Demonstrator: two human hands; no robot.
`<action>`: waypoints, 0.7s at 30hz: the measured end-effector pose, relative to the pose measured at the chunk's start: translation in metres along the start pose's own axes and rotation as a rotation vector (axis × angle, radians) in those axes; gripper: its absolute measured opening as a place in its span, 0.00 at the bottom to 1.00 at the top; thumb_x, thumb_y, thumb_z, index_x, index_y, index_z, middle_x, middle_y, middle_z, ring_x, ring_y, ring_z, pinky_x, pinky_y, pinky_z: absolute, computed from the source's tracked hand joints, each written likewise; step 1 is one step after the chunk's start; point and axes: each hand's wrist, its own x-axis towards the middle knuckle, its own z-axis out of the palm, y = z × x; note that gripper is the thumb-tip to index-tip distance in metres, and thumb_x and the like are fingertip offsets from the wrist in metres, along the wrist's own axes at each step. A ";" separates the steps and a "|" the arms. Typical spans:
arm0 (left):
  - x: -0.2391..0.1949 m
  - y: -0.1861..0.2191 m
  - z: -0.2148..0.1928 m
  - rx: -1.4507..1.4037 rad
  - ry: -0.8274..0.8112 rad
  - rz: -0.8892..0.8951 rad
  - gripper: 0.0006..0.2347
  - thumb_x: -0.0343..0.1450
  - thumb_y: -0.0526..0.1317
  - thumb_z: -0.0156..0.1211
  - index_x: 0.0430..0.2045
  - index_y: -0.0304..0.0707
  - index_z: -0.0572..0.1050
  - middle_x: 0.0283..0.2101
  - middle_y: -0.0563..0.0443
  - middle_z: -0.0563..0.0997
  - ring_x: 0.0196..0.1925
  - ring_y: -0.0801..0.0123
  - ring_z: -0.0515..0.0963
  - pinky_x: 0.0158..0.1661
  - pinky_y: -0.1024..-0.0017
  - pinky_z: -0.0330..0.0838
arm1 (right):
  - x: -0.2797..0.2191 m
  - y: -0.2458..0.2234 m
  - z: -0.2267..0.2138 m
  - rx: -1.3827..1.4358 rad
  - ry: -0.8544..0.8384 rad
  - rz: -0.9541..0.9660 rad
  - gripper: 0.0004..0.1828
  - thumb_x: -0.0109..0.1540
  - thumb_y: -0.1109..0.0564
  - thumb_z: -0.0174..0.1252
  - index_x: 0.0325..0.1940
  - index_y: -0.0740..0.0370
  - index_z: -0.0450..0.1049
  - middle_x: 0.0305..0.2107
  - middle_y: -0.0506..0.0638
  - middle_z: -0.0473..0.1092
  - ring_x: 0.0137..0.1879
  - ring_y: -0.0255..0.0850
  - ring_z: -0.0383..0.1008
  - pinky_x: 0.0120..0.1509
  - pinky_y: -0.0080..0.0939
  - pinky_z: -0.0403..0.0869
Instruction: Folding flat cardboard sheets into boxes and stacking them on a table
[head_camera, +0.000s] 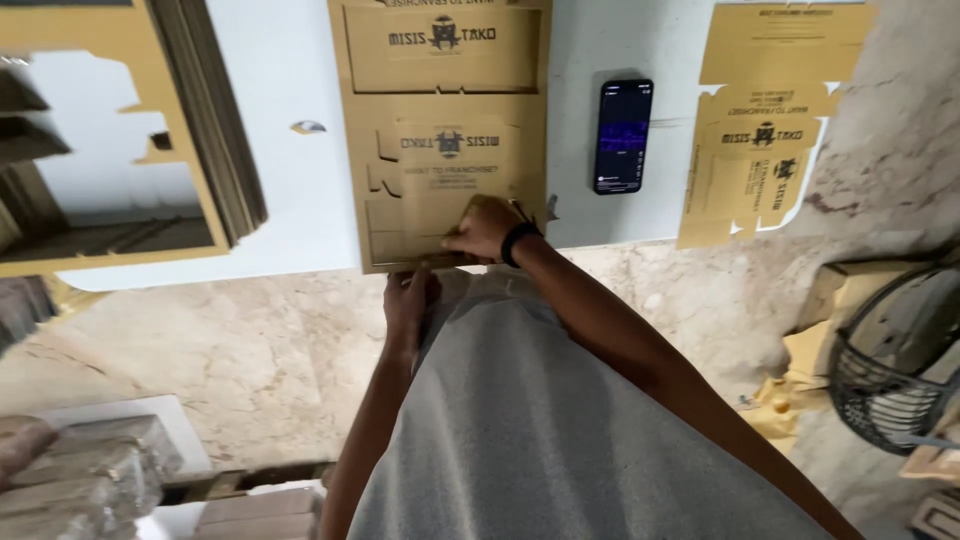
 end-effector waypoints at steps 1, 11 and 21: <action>-0.013 0.021 0.009 -0.012 -0.001 -0.015 0.28 0.69 0.62 0.62 0.52 0.36 0.76 0.55 0.37 0.81 0.61 0.42 0.76 0.64 0.46 0.66 | 0.004 0.004 -0.001 -0.010 -0.016 0.003 0.34 0.60 0.28 0.59 0.15 0.57 0.79 0.10 0.50 0.72 0.23 0.45 0.78 0.37 0.40 0.77; -0.024 0.049 0.067 -0.545 0.270 -0.040 0.17 0.71 0.43 0.67 0.33 0.20 0.73 0.28 0.32 0.82 0.24 0.51 0.86 0.23 0.61 0.86 | 0.019 0.027 0.006 -0.097 -0.045 -0.131 0.24 0.57 0.39 0.60 0.13 0.55 0.76 0.08 0.51 0.69 0.19 0.45 0.76 0.31 0.43 0.77; -0.030 0.064 0.074 -0.601 0.356 -0.166 0.16 0.64 0.44 0.59 0.33 0.24 0.77 0.27 0.34 0.83 0.28 0.51 0.87 0.31 0.61 0.85 | -0.009 -0.006 -0.016 -0.084 -0.016 0.011 0.18 0.51 0.39 0.64 0.13 0.49 0.78 0.10 0.44 0.72 0.30 0.44 0.81 0.45 0.41 0.78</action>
